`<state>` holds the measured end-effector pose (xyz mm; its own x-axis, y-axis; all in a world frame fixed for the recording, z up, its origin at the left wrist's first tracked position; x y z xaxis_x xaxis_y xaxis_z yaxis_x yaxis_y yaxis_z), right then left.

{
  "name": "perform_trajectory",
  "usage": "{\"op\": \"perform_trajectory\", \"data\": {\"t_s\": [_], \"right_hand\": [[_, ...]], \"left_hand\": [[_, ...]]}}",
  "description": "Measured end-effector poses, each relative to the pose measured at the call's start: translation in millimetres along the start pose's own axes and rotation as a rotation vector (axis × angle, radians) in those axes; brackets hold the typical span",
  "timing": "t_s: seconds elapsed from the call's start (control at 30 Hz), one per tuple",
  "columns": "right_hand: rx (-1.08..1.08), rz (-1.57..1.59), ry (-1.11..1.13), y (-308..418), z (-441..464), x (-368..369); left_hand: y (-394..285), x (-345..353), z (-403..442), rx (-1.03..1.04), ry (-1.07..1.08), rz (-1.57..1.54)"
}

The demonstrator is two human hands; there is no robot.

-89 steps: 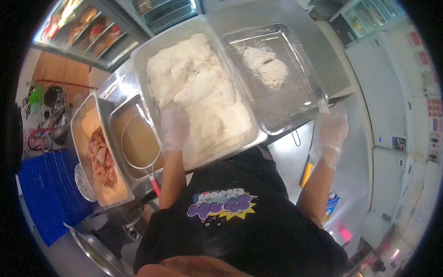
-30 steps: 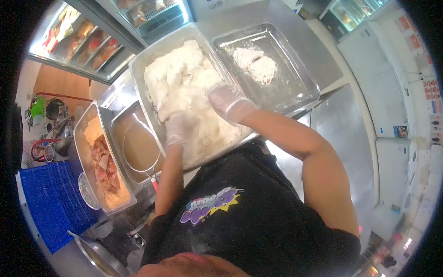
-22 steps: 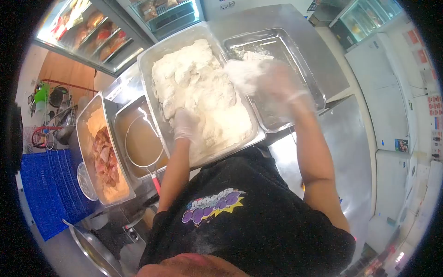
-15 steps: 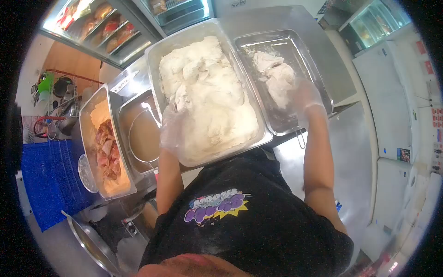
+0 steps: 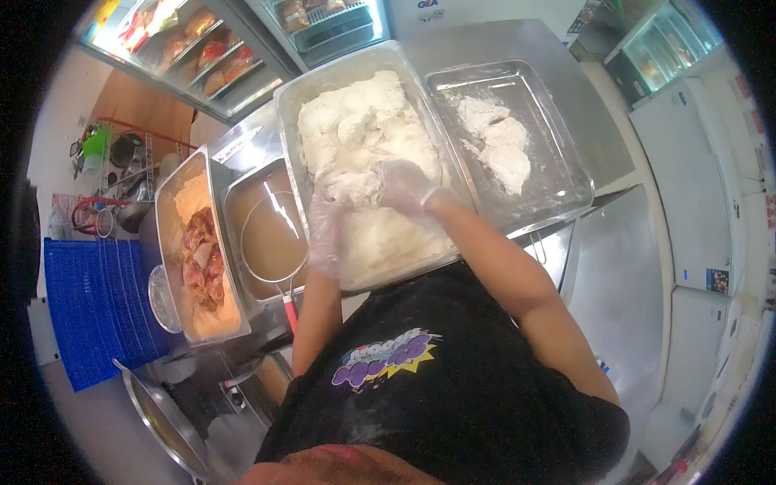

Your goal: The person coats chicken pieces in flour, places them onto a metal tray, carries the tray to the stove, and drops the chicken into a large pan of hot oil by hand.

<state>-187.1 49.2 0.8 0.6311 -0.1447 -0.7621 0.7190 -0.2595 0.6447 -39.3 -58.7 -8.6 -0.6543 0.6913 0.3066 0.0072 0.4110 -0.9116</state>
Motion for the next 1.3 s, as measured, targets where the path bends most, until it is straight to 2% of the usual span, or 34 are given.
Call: {"op": "perform_trajectory", "data": {"t_s": [0.07,0.13,0.17,0.23,0.33,0.37,0.47,0.5,0.6,0.63,0.7,0.8,0.83,0.87,0.97,1.07,1.1,1.17,1.2,1.23,1.3], "right_hand": [[-0.017,0.055,-0.182,6.1,-7.5,-5.6],[-0.069,0.143,-0.345,4.7,-15.3,-13.0],[-0.105,0.034,-0.335,6.2,-18.5,-20.5],[-0.170,-0.181,-0.319,22.4,-24.3,-51.9],[0.013,-0.366,-0.070,-10.6,-34.4,-58.4],[0.072,-0.523,0.071,-11.2,-44.5,-62.1],[-0.073,-0.571,0.017,5.8,-42.6,-68.6],[-0.134,-0.425,-0.142,20.4,-44.8,-74.3],[0.007,-0.633,0.012,-9.7,-46.3,-59.4],[0.108,-0.633,0.087,-15.1,-46.9,-57.3],[0.174,-0.482,-0.087,-17.6,-55.0,-85.1],[0.205,-0.261,-0.331,-2.0,-82.6,-150.7],[0.204,-0.190,-0.412,-7.3,-95.6,-170.4],[0.306,-0.167,-0.400,-36.9,-102.8,-178.6],[0.463,-0.476,-0.187,-153.6,-117.6,-159.2],[0.662,-0.601,-0.367,-92.7,-129.6,-177.3],[0.584,-0.558,-0.451,-69.2,-123.3,-179.7],[0.448,-0.465,-0.618,-23.6,-98.8,-174.4],[0.269,-0.295,-0.609,-23.2,-78.1,-154.1],[0.088,-0.125,-0.592,-26.3,-54.2,-126.9],[0.187,0.177,-0.161,-17.1,2.5,-68.3]], "left_hand": [[28.2,-20.4,11.8,0.035,0.021,0.057],[19.2,-16.0,8.9,-0.046,-0.018,0.076],[10.8,-12.2,7.0,-0.085,-0.036,0.087],[-24.2,-3.6,2.0,0.111,-0.110,0.647],[-25.6,0.6,25.7,0.427,-0.132,1.462],[-16.8,2.3,41.0,0.545,-0.117,1.728],[-2.4,-3.4,96.1,0.284,-0.246,2.052],[7.8,-13.4,113.3,0.231,-0.293,2.106],[0.4,-8.8,125.2,0.129,-0.167,2.088],[0.3,-9.3,128.3,0.158,-0.169,2.052],[-0.3,-14.3,135.6,0.199,-0.212,1.953],[26.3,-36.9,161.7,0.205,-0.205,1.983],[20.8,-33.6,157.2,0.213,-0.204,1.938],[8.4,-26.3,148.9,0.219,-0.208,1.892],[10.6,-46.0,147.6,0.292,-0.232,1.781],[-10.9,-45.1,133.5,0.331,-0.155,1.688],[-26.8,-33.9,118.8,0.331,-0.103,1.664],[-65.3,-3.9,79.8,0.064,-0.137,1.337],[-73.2,2.9,70.2,-0.059,-0.152,1.166],[-66.8,-2.0,72.3,0.004,-0.097,1.216],[-48.5,-14.5,69.8,0.045,-0.047,1.190]]}}
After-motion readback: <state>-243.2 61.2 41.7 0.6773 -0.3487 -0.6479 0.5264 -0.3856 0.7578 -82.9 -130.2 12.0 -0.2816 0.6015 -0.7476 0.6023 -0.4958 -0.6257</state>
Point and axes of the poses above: each hand's wrist, its own z-axis towards the middle knuckle, its own x-axis out of the palm, y = z × x, the point moved 4 cm from there along z, towards the middle knuckle, and after that the axes turned 6 degrees about -x, right-handed, at the moved point
